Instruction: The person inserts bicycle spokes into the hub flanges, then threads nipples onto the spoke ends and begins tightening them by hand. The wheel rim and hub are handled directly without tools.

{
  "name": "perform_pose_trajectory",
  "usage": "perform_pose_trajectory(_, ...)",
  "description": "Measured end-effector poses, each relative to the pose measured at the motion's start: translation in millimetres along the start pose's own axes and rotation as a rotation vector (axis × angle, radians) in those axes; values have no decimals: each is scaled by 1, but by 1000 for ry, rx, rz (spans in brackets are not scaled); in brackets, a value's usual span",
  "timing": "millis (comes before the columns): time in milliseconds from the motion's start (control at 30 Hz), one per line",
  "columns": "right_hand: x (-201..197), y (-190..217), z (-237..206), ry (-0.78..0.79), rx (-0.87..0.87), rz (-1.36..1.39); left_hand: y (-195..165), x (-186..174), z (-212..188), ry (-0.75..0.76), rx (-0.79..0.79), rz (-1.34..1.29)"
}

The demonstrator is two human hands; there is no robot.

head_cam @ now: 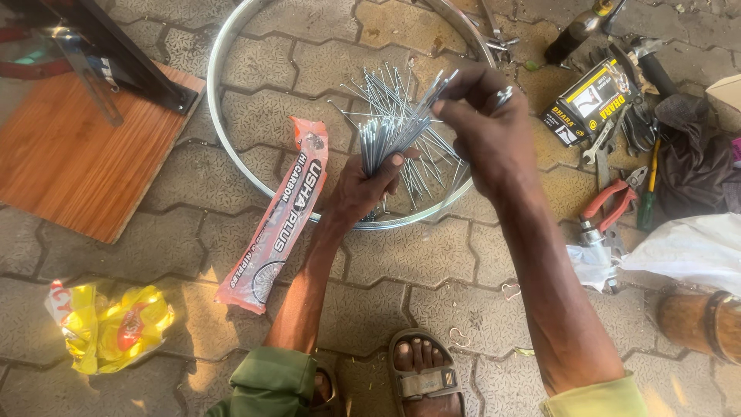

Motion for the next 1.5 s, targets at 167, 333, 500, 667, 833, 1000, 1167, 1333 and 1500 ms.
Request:
perform_pose_trajectory(167, -5, 5, 1, -39, 19, 314, -1, -1, -2, 5, 4, 0)
perform_pose_trajectory(333, -11, 5, 5, -55, -45, 442, 6, 1, 2, -39, 50, 10)
perform_pose_trajectory(500, -9, 13, -1, -141, -560, -184, 14, 2, 3, -131, 86, 38)
perform_pose_trajectory(667, -9, 14, -2, -165, -722, -325, 14, 1, 3, -97, 48, 44)
perform_pose_trajectory(833, -37, 32, 4, -215, -550, 50, 7, -5, -2, -113, 126, 62)
perform_pose_trajectory(1000, -48, 32, 10, -131, -175, 474, 18, -1, -2, -77, -17, -19)
perform_pose_trajectory(1167, -26, 2, 6, -63, 51, 573, 16, -2, 0, -97, 21, 39)
perform_pose_trajectory(1333, -67, -11, 22, -363, 0, 655, 13, -6, -3, -112, 57, 16)
perform_pose_trajectory(1500, -139, 3, 25, -588, -168, 697, 8, -21, 5, -380, 4, 231)
Point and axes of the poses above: each hand's wrist, its own z-axis towards the middle knuckle, its own x-axis out of the palm, y = z × x, the point moved 6 cm from there along z, towards the middle knuckle, and after that the axes turned 14 degrees about -y, right-handed, at the moved point
